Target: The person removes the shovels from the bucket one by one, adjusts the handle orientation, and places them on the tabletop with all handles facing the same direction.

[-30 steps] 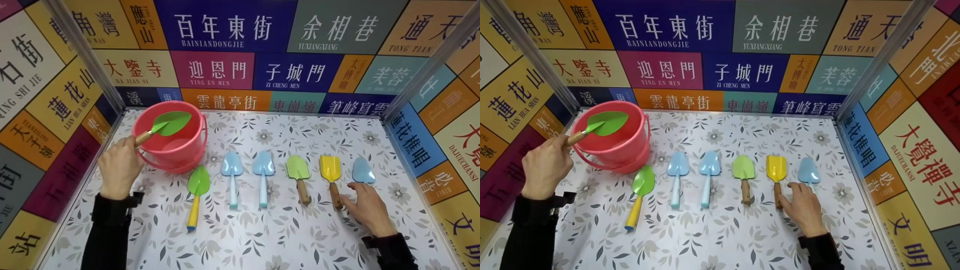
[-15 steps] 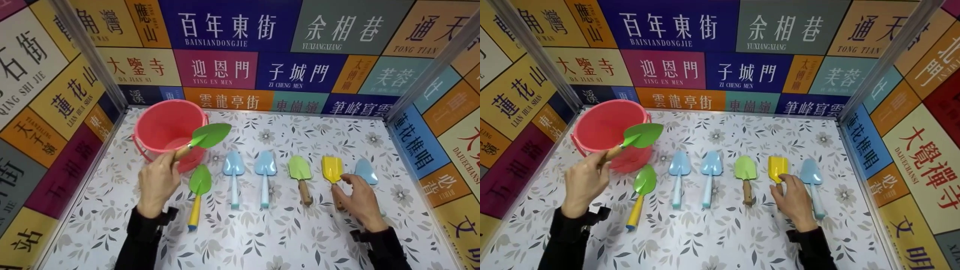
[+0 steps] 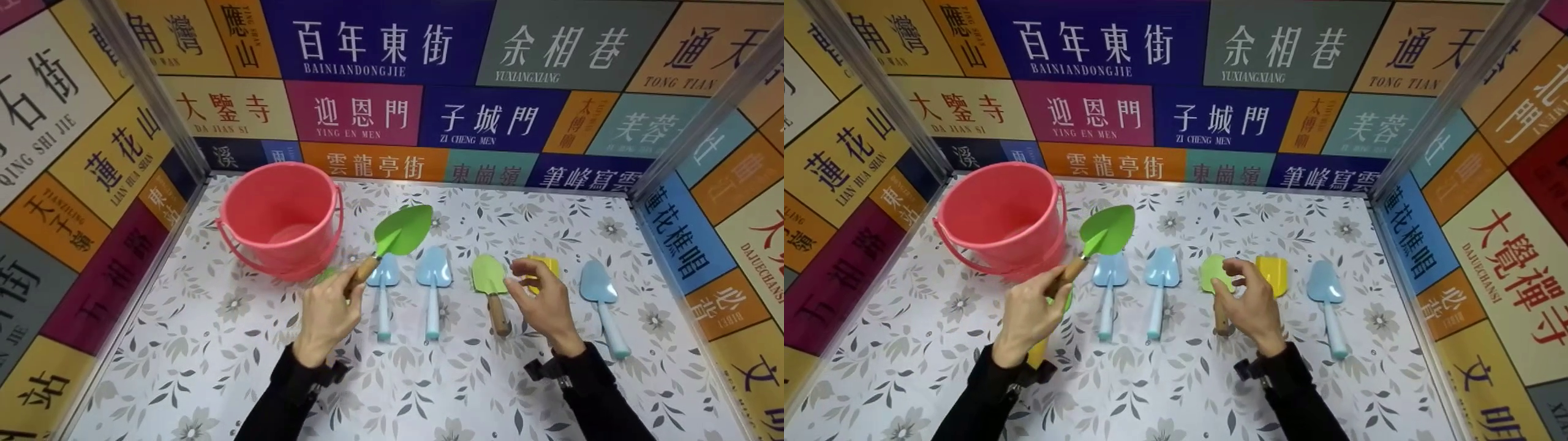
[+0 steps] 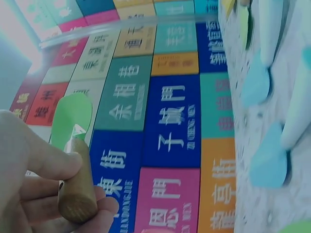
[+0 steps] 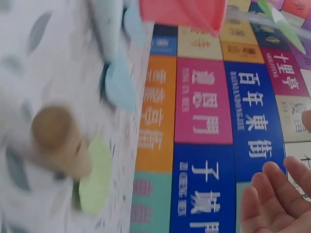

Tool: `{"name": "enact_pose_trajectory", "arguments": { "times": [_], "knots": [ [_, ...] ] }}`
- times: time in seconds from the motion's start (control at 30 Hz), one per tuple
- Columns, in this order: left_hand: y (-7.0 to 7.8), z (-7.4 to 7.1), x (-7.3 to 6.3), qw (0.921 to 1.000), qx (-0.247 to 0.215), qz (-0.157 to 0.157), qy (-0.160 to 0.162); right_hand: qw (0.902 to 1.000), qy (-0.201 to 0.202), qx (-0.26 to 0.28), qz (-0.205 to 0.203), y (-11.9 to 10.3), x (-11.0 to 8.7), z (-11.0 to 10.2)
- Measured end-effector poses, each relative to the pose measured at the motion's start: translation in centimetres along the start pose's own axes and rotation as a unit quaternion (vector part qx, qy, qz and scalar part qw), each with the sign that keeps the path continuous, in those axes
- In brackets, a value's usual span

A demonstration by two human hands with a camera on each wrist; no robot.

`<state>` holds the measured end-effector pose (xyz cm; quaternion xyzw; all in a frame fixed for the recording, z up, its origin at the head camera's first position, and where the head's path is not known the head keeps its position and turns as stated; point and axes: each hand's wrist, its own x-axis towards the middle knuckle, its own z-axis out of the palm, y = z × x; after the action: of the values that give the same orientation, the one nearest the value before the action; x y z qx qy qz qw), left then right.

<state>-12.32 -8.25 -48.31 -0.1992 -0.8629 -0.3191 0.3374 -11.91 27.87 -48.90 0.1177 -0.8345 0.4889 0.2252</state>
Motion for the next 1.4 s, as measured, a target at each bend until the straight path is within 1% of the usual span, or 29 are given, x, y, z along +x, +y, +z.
{"name": "enact_pose_trajectory", "arguments": {
  "times": [0.03,0.1,0.17,0.23,0.33,0.43,0.53,0.63,0.77,0.87,1.0,1.13,1.2,1.27,1.33,1.4],
  "knots": [
    [0.4,0.4,-0.2,1.0000,-0.004,-0.001,-0.005,0.9997,-0.005,0.022,0.002,0.2,0.1,0.3],
    [1.0,1.0,-0.7,0.9997,-0.017,-0.001,-0.020,0.9971,-0.015,0.075,0.009,-0.4,0.5,1.0],
    [1.6,1.7,-1.2,0.9988,-0.031,-0.006,-0.036,0.9914,-0.026,0.126,0.023,-0.9,0.8,1.7],
    [2.2,2.3,-1.7,0.9976,-0.046,-0.011,-0.051,0.9829,-0.032,0.176,0.044,-1.4,1.0,2.4],
    [3.0,3.2,-2.2,0.9956,-0.069,-0.012,-0.062,0.9683,-0.034,0.236,0.076,-1.9,1.4,3.4],
    [3.7,4.0,-2.7,0.9942,-0.083,-0.006,-0.068,0.9557,-0.030,0.275,0.101,-2.3,1.7,4.2],
    [4.4,4.5,-3.0,0.9927,-0.094,-0.008,-0.076,0.9472,-0.025,0.294,0.125,-2.6,1.9,5.0],
    [4.9,4.7,-3.2,0.9898,-0.108,-0.013,-0.093,0.9412,-0.010,0.304,0.147,-2.9,2.1,5.5],
    [5.4,5.1,-3.4,0.9873,-0.107,-0.016,-0.116,0.9419,0.010,0.291,0.167,-3.2,2.2,5.9],
    [5.5,5.3,-3.6,0.9870,-0.095,-0.015,-0.129,0.9486,0.019,0.264,0.174,-3.2,2.3,6.0],
    [5.5,5.3,-3.7,0.9863,-0.085,-0.015,-0.140,0.9521,0.025,0.246,0.180,-3.1,2.2,6.1],
    [5.5,5.1,-3.4,0.9835,-0.088,-0.017,-0.157,0.9523,0.025,0.243,0.183,-3.1,2.3,6.2],
    [5.4,4.9,-3.1,0.9803,-0.087,-0.019,-0.176,0.9537,0.026,0.237,0.183,-3.2,2.3,6.2],
    [5.4,4.7,-2.8,0.9753,-0.085,-0.021,-0.203,0.9555,0.026,0.231,0.182,-3.1,2.3,6.2],
    [5.4,4.4,-2.5,0.9712,-0.071,-0.024,-0.226,0.9559,0.025,0.227,0.184,-3.1,2.4,6.1],
    [5.5,4.1,-2.1,0.9689,-0.047,-0.021,-0.242,0.9558,0.024,0.226,0.186,-2.9,2.5,6.1]
  ]
}}
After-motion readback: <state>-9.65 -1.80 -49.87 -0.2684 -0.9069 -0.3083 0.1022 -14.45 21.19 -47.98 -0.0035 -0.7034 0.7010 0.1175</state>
